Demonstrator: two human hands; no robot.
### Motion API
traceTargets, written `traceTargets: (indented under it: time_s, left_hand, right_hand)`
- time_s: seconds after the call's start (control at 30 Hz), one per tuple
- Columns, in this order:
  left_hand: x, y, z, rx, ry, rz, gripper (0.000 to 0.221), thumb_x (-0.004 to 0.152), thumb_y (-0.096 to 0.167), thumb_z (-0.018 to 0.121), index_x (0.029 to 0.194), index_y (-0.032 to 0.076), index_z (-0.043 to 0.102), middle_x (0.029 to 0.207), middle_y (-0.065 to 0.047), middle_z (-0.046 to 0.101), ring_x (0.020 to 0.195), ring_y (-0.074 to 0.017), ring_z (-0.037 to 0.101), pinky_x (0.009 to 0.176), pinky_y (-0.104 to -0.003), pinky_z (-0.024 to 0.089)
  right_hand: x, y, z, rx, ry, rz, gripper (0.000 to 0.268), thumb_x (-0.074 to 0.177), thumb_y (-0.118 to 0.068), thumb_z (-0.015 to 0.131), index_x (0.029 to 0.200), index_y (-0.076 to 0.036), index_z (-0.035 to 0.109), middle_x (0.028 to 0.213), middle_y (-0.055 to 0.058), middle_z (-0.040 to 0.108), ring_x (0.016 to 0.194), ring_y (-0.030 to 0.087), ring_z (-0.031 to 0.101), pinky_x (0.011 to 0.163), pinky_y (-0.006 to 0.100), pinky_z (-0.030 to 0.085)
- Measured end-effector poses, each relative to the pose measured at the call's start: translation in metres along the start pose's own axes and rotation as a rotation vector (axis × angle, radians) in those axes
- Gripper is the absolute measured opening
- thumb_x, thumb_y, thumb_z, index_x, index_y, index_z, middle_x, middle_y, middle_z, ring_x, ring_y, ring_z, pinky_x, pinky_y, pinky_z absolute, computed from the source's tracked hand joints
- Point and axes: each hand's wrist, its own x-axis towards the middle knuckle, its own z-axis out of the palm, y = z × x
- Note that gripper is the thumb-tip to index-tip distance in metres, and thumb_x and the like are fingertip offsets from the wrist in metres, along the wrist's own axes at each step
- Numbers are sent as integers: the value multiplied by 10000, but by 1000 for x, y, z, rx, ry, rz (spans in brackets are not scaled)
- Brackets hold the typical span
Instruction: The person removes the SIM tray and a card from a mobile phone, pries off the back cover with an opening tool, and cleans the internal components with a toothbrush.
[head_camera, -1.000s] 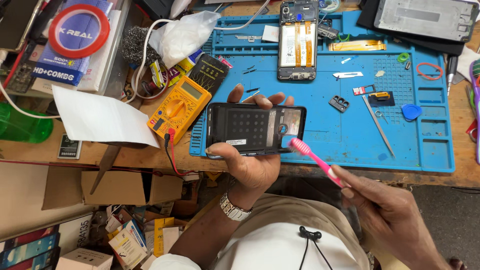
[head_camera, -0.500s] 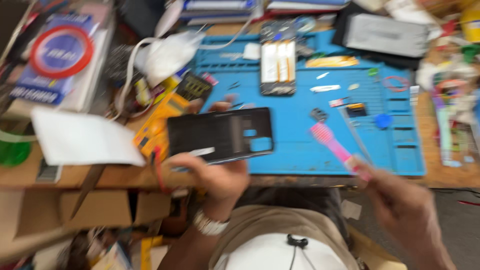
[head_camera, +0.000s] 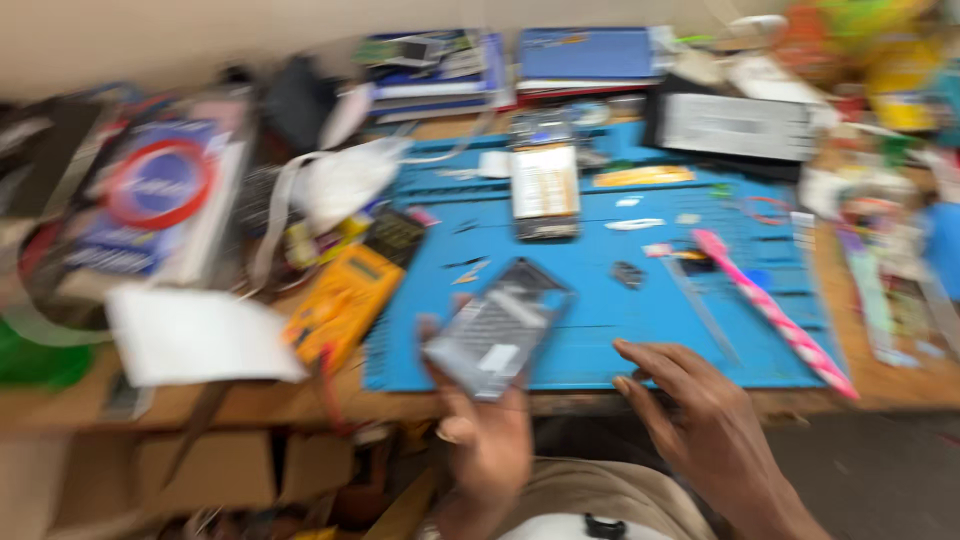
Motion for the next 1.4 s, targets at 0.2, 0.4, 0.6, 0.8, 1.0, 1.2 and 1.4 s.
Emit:
traceTargets:
  time_s: [0.2,0.4,0.6,0.8,1.0,1.2,1.4]
  left_hand:
    - [-21,26,5,171,-154,-369,920,1022,697,375,1648,84,95,1786,-115,103,1629,-328,165,1311,-480,178]
    - [-6,72,-7,702,-419,-575,838,1069,547,414,1644,-12,170,1774,-156,103,1666,-281,69,1326,-437,77]
    - [-1,91,-20,608,-193,-323,671,1063,396,546,1550,-37,389,1608,-158,443,1493,-258,406,1254,-403,304]
    - [-10,103,-41,605,-99,-212,571,1057,362,581,1467,-23,483,1448,-127,569,1318,-208,531,1138,-361,410]
    - [6,113,-46,616,-197,-182,485,1072,326,605,1414,-12,537,1403,-116,608,1269,-202,572,1116,-345,449]
    - [34,117,-29,1003,-336,-123,341,1003,227,688,1281,31,653,1195,-88,710,1101,-188,673,993,-333,539]
    - [67,102,-6,1364,-644,82,346,904,175,753,1214,43,673,1149,-131,723,1086,-292,659,923,-402,521]
  right_hand:
    - [19,-27,15,198,-16,-129,553,873,-158,707,1404,-74,576,1224,119,724,960,203,741,780,335,574]
    - [68,-36,-1,-209,33,-298,260,924,-166,706,1177,-127,750,1061,105,741,887,283,713,736,390,551]
    - [153,-75,49,-336,-183,-605,127,924,-218,733,947,-112,800,845,72,692,812,277,677,700,432,552]
    - [186,-83,94,-535,-334,-698,116,891,-175,712,917,-102,798,853,48,695,878,237,673,780,401,567]
    - [188,-81,79,-426,-276,-753,90,894,-140,750,908,-58,784,880,90,715,852,250,671,736,390,573]
    - [163,-41,-4,-88,-182,-228,144,893,-185,827,961,-59,805,803,90,778,665,206,653,621,368,523]
    - [79,-10,-25,3,20,-118,203,831,-126,775,1023,-61,767,930,75,785,800,158,754,715,321,590]
